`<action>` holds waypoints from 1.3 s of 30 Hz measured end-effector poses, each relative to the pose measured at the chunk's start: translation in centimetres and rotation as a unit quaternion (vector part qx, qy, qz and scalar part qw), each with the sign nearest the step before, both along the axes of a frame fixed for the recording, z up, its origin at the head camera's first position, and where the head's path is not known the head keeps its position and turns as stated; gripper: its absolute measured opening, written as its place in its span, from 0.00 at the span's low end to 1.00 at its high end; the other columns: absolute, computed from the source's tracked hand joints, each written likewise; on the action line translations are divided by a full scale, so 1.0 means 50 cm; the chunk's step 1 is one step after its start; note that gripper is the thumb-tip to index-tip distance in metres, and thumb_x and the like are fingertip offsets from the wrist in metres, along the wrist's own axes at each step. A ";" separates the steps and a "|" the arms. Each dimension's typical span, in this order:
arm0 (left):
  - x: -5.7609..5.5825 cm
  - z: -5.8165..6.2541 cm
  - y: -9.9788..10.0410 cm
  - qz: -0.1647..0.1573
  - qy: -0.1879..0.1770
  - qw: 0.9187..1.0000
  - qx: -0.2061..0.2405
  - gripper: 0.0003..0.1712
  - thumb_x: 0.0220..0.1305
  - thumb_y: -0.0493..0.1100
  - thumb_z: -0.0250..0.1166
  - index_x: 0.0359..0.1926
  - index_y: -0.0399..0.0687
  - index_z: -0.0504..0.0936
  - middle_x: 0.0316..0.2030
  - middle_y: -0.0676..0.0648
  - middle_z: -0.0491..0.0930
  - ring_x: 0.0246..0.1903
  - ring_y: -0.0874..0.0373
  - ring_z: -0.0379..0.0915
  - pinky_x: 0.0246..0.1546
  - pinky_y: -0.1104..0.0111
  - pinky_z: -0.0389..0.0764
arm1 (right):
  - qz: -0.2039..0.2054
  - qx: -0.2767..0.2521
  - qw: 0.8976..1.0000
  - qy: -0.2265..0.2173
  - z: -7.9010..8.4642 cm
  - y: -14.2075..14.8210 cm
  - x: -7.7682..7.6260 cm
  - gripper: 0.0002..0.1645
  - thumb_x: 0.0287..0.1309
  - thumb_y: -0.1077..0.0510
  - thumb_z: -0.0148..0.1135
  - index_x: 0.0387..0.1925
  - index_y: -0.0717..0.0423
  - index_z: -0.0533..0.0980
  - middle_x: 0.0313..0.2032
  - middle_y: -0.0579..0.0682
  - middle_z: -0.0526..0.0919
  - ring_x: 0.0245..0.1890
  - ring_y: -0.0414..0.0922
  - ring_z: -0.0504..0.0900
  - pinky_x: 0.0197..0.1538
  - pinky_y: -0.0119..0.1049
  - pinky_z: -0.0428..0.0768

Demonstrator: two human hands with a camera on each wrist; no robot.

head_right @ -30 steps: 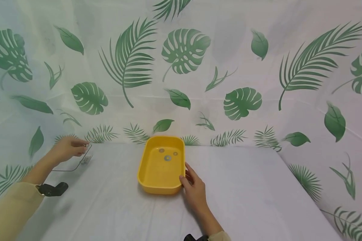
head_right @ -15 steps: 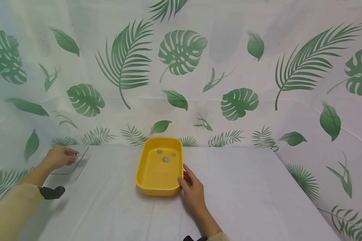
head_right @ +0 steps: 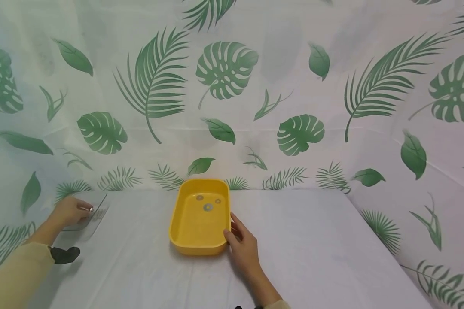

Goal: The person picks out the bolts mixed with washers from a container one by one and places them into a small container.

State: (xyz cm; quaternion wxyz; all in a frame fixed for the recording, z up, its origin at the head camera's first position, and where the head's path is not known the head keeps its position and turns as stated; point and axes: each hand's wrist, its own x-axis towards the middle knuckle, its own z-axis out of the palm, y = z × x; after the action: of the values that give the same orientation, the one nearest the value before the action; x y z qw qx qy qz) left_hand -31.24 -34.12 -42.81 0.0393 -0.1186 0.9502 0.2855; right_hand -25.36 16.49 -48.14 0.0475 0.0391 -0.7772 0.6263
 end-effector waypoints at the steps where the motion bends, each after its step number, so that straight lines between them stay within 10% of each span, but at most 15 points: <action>1: 0.000 -0.002 -0.001 0.000 0.000 1.000 -0.003 0.16 0.62 0.32 0.65 0.47 0.23 0.83 0.34 0.35 0.86 0.26 0.58 0.79 0.26 0.67 0.80 | 0.001 0.001 1.000 0.000 -0.001 0.000 0.000 0.31 0.69 0.58 0.58 0.72 0.43 0.68 0.62 0.58 0.80 0.57 0.53 0.84 0.48 0.33 0.87; 14: -0.005 -0.017 0.013 0.016 -0.014 1.000 -0.011 0.18 0.66 0.36 0.62 0.52 0.26 0.82 0.40 0.32 0.84 0.33 0.51 0.78 0.30 0.64 0.78 | 0.002 0.005 1.000 0.007 -0.003 0.004 0.001 0.31 0.70 0.58 0.58 0.72 0.43 0.68 0.62 0.59 0.80 0.56 0.53 0.84 0.48 0.32 0.87; 32: 0.000 0.000 0.022 0.042 -0.020 0.999 0.010 0.15 0.61 0.36 0.68 0.42 0.24 0.85 0.23 0.44 0.86 0.23 0.59 0.79 0.26 0.68 0.79 | -0.002 0.007 1.000 0.014 -0.008 0.011 0.001 0.31 0.70 0.58 0.58 0.73 0.42 0.68 0.60 0.59 0.81 0.55 0.53 0.85 0.48 0.33 0.87; 39: 0.011 0.021 0.047 0.025 0.016 0.999 -0.039 0.19 0.65 0.39 0.65 0.46 0.22 0.82 0.36 0.32 0.85 0.34 0.44 0.81 0.31 0.59 0.82 | 0.006 0.001 1.000 0.021 -0.005 0.016 0.003 0.31 0.71 0.57 0.58 0.73 0.45 0.67 0.61 0.61 0.81 0.55 0.54 0.85 0.49 0.33 0.87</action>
State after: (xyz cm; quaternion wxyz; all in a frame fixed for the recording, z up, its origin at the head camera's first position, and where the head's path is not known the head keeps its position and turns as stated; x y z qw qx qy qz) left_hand -30.69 -31.78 -41.76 0.0120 -0.1390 0.9580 0.2506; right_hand -25.21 17.29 -48.40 0.0595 0.0568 -0.7762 0.6251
